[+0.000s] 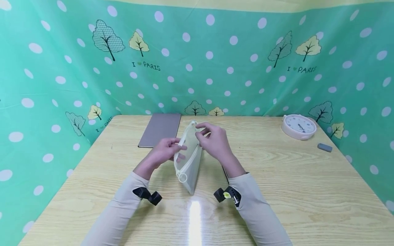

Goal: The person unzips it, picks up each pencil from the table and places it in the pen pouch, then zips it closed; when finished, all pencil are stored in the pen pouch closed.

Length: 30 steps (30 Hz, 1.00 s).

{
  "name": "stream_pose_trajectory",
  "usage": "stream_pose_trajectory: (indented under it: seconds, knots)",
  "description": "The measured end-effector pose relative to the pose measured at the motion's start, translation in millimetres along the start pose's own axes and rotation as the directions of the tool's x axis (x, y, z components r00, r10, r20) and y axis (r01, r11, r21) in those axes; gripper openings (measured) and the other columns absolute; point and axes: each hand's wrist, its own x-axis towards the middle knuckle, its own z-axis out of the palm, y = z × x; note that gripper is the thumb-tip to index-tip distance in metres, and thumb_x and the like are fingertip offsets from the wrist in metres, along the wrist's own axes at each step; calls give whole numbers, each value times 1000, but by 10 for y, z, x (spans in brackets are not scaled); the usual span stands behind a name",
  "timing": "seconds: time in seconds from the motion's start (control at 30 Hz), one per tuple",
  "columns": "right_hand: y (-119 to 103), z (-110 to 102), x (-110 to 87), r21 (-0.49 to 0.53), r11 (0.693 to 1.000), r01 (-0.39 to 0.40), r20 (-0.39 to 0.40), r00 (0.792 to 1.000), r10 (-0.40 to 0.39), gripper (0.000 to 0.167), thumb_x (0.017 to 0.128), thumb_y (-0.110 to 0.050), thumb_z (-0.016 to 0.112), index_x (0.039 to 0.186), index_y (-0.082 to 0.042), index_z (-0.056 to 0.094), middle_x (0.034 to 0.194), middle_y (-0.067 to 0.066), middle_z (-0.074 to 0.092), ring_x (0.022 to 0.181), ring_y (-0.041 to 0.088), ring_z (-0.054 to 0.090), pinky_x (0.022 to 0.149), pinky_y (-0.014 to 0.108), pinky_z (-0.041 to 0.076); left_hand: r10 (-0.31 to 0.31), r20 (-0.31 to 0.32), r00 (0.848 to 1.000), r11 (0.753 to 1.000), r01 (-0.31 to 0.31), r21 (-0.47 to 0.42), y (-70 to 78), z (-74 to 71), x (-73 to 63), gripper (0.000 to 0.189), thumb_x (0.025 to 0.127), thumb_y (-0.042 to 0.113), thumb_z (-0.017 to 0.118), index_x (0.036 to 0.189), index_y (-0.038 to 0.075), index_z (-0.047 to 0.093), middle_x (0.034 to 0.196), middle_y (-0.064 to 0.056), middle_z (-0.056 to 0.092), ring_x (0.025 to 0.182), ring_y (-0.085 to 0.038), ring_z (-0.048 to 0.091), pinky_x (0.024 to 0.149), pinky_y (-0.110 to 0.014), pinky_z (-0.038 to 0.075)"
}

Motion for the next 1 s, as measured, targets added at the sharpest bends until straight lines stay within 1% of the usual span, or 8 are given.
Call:
stream_pose_trajectory:
  seconds: [0.1,0.2,0.3,0.37,0.47,0.63,0.8,1.0]
  knots:
    - [15,-43,3,6,1000,-4,-3,1000,4,25,98,-4,63,121,5,70,93,24,73,64,32,70,58,36,63,7,6,1000,1000,-7,5,13,-3,-2,35,104,8,55,136,-6,60,116,-23,74,80,-19,76,76,-36,64]
    - [48,-116,18,15,999,-31,12,999,31,25,99,-5,62,120,5,69,91,23,72,64,28,69,58,37,63,16,13,1000,1000,-16,5,32,4,6,35,104,8,55,135,-7,60,116,-24,74,78,-18,75,76,-36,64]
    - [162,-214,60,-6,995,-98,99,990,98,27,100,-7,61,122,7,68,90,23,71,66,32,70,60,42,64,29,23,999,1000,-29,2,38,12,17,36,104,6,54,137,-9,58,119,-25,72,77,-18,75,75,-36,65]
    - [303,-273,112,-73,987,-145,191,969,157,29,100,-9,60,124,7,66,90,22,71,65,27,70,61,42,64,27,24,999,1000,-27,-1,33,11,22,37,104,7,54,138,-9,57,120,-25,72,77,-17,75,75,-36,65]
    - [575,-339,200,-224,956,-191,322,911,258,33,100,-9,59,127,9,63,89,20,71,63,21,68,61,36,64,5,12,1000,1000,-5,-3,21,5,15,35,104,7,55,136,-7,59,119,-25,72,75,-15,74,74,-35,64]
    - [915,-404,279,-450,880,-154,420,833,360,28,95,-4,62,119,9,65,69,12,69,53,15,62,53,27,57,-11,6,1000,1000,11,0,0,4,9,34,104,6,55,136,-7,59,122,-25,72,74,-14,73,74,-35,64]
    - [1012,-371,305,-514,847,-133,442,805,395,25,89,-1,66,113,4,68,59,6,64,50,13,61,50,26,57,0,16,1000,1000,0,-5,-25,18,14,35,104,6,54,136,-7,58,125,-26,70,72,-13,72,74,-34,64]
    - [1005,-266,305,-548,824,-142,418,807,417,28,82,4,67,110,3,67,67,11,63,49,13,61,49,27,59,-7,-5,1000,1000,7,3,-23,36,1,33,104,7,57,134,-5,61,119,-22,74,72,-14,73,73,-35,65]
